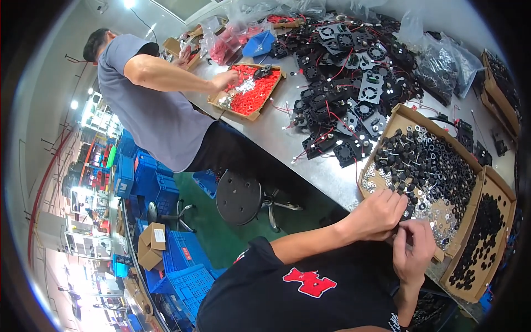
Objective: Manually assembling small metal rings into black plastic components at a factory workbench.
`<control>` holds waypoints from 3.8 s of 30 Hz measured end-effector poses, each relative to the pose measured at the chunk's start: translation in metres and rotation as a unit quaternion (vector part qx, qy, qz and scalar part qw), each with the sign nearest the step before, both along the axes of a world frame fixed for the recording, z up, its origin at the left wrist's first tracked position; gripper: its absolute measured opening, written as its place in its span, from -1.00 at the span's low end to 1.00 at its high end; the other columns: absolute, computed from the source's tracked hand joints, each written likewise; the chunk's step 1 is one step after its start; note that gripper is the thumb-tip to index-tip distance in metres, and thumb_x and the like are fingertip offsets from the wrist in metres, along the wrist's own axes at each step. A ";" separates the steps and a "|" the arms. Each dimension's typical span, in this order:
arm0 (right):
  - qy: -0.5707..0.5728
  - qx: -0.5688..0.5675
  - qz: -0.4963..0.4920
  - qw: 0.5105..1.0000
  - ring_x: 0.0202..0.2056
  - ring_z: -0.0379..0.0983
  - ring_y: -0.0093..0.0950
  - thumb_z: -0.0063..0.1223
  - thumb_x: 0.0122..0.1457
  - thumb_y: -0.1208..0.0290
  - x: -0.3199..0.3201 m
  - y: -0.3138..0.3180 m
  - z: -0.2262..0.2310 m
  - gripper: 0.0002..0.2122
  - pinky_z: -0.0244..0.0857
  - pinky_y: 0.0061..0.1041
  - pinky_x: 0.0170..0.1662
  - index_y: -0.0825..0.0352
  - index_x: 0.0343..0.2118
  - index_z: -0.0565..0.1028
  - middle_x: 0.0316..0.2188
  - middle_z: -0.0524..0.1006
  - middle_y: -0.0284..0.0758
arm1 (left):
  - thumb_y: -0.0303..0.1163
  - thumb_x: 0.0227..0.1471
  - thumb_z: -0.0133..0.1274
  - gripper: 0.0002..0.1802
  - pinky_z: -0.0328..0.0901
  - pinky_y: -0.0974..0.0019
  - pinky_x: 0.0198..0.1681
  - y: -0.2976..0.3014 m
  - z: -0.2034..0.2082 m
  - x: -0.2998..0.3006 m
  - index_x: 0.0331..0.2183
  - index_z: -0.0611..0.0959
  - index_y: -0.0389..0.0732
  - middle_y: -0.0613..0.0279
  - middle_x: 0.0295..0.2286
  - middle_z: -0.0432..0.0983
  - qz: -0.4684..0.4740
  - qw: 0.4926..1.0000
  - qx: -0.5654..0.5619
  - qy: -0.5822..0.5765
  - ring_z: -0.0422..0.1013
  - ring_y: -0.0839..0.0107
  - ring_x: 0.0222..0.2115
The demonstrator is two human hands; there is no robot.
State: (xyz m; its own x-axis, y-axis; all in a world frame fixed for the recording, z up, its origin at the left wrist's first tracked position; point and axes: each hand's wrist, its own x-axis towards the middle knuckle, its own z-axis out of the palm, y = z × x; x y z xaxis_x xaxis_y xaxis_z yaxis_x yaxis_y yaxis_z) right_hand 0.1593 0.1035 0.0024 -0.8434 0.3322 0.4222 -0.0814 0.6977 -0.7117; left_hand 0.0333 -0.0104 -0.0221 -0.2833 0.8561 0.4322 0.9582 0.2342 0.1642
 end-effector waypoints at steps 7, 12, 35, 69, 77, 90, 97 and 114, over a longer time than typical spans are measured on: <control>0.026 -0.172 -0.012 0.985 -0.36 0.46 -0.51 0.01 0.22 0.64 0.006 0.007 -0.010 -0.90 0.37 -0.55 -0.27 0.50 -0.25 0.52 -0.31 0.50 -0.24 | -0.24 -0.50 0.34 -0.16 0.27 0.25 -0.27 -0.003 -0.001 -0.001 -0.10 0.48 -0.45 0.13 -0.39 0.41 -0.013 0.998 -0.051 -0.039 0.39 0.22 -0.34; -0.019 -0.235 -0.010 0.972 -0.32 0.50 -0.50 0.01 0.23 0.64 0.006 0.015 -0.004 -0.80 0.40 -0.59 -0.21 0.53 -0.10 0.55 -0.25 0.52 -0.22 | -0.24 -0.55 0.37 -0.10 0.28 0.24 -0.24 -0.004 0.000 -0.004 -0.07 0.46 -0.44 0.11 -0.35 0.42 -0.020 0.995 -0.061 -0.070 0.40 0.20 -0.31; 0.059 -0.180 -0.028 0.982 -0.48 0.48 -0.58 0.33 -0.02 0.62 -0.002 0.017 -0.017 -0.79 0.32 -0.62 -0.47 0.42 -0.27 0.64 -0.44 0.56 -0.29 | -0.39 -0.49 0.31 -0.21 0.35 0.19 -0.28 0.001 0.018 -0.011 -0.06 0.51 -0.35 0.09 -0.40 0.47 -0.018 0.996 -0.079 -0.044 0.42 0.13 -0.37; -0.063 -0.123 -0.089 0.986 -0.42 0.47 -0.52 0.16 0.13 0.54 -0.011 0.022 -0.010 -0.91 0.34 -0.57 -0.34 0.41 -0.31 0.58 -0.42 0.54 -0.28 | -0.31 -0.26 0.29 -0.50 0.33 0.19 -0.40 -0.021 0.010 -0.028 -0.24 0.53 -0.34 0.13 -0.50 0.42 -0.005 0.998 0.049 -0.030 0.41 0.16 -0.49; -0.087 0.073 0.030 0.993 -0.34 0.49 -0.14 0.17 0.07 0.48 -0.085 0.004 -0.017 -0.86 0.39 -0.26 -0.28 0.38 -0.31 0.57 -0.40 0.50 -0.18 | -0.30 -0.28 0.40 -0.44 0.38 0.21 -0.40 -0.050 0.021 -0.048 -0.19 0.56 -0.30 0.08 -0.46 0.52 0.011 0.988 0.095 -0.120 0.49 0.12 -0.49; -0.144 0.101 0.027 0.984 -0.31 0.48 -0.08 0.06 0.06 0.48 -0.109 -0.005 -0.036 -0.89 0.37 -0.14 -0.24 0.38 -0.36 0.52 -0.43 0.49 -0.13 | -0.41 -0.26 0.33 -0.51 0.39 0.39 -0.32 -0.083 0.043 -0.049 -0.20 0.58 -0.33 0.17 -0.49 0.56 0.040 0.981 0.077 -0.172 0.51 0.42 -0.48; -0.142 0.115 0.009 0.983 -0.39 0.58 -0.09 0.15 -0.13 0.55 -0.114 -0.011 -0.029 -0.93 0.48 -0.22 -0.33 0.42 -0.56 0.60 -0.54 0.57 -0.09 | -0.31 -0.13 0.26 -0.51 0.31 0.47 -0.30 -0.079 0.042 -0.045 -0.18 0.56 -0.42 0.16 -0.45 0.55 0.045 0.976 0.073 -0.202 0.41 0.50 -0.45; -0.167 0.079 0.048 0.982 -0.36 0.63 -0.17 0.38 -0.29 0.48 -0.097 -0.003 -0.015 -0.81 0.52 -0.33 -0.29 0.38 -0.53 0.63 -0.49 0.62 -0.12 | -0.43 -0.31 0.35 -0.46 0.41 0.38 -0.33 -0.073 0.039 -0.019 -0.19 0.59 -0.39 0.09 -0.47 0.57 0.041 0.979 0.080 -0.185 0.53 0.37 -0.48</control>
